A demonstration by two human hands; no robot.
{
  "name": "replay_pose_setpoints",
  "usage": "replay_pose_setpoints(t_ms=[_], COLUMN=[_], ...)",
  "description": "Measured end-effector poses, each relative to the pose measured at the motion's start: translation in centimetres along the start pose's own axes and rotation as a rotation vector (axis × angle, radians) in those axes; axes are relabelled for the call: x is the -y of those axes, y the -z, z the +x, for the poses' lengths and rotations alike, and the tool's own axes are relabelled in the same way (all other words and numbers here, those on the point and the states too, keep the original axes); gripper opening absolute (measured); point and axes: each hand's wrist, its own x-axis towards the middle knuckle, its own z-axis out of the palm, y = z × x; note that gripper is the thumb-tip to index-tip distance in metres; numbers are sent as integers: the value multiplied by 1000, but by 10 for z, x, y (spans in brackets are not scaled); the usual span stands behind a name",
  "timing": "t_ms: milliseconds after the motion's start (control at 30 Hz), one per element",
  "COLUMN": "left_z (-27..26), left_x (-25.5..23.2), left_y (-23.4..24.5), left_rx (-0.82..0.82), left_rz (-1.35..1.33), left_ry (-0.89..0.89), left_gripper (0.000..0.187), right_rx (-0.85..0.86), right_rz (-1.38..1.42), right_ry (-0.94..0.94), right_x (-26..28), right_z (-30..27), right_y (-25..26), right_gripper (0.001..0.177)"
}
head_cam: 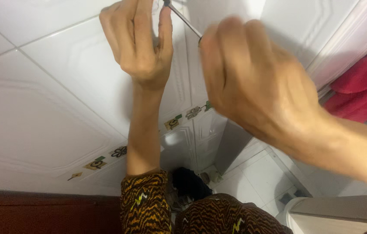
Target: The person removes a wooden cabinet from a wall, places it on a toilet tank, and then uses a screwdriver to drive wall anchors into the wall. The person handles the cabinet, a plastic bag of screws, and a screwdriver.
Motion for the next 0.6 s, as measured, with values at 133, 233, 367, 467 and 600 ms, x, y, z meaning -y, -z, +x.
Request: replay_pose_setpoints(t_ms=[133, 233, 367, 467, 600], left_z=[-2, -1, -2, -1, -3], left_x=[2, 2, -3, -7, -3], left_y=[-2, -4, -3, -1, 1], left_rx=[-28, -33, -38, -3, 5], left_rz=[5, 7, 24, 45, 19], left_ry=[-8, -12, -9, 1, 23], left_gripper=[34, 32, 29, 28, 28], right_rx=[-79, -15, 128, 96, -15], right_rz=[-121, -170, 100, 251, 70], right_ry=[211, 216, 81, 7, -53], right_x=[-9, -13, -9, -5, 1], right_z=[0, 1, 4, 3, 1], right_y=[-9, -9, -3, 0, -1], right_gripper=[18, 17, 28, 32, 20])
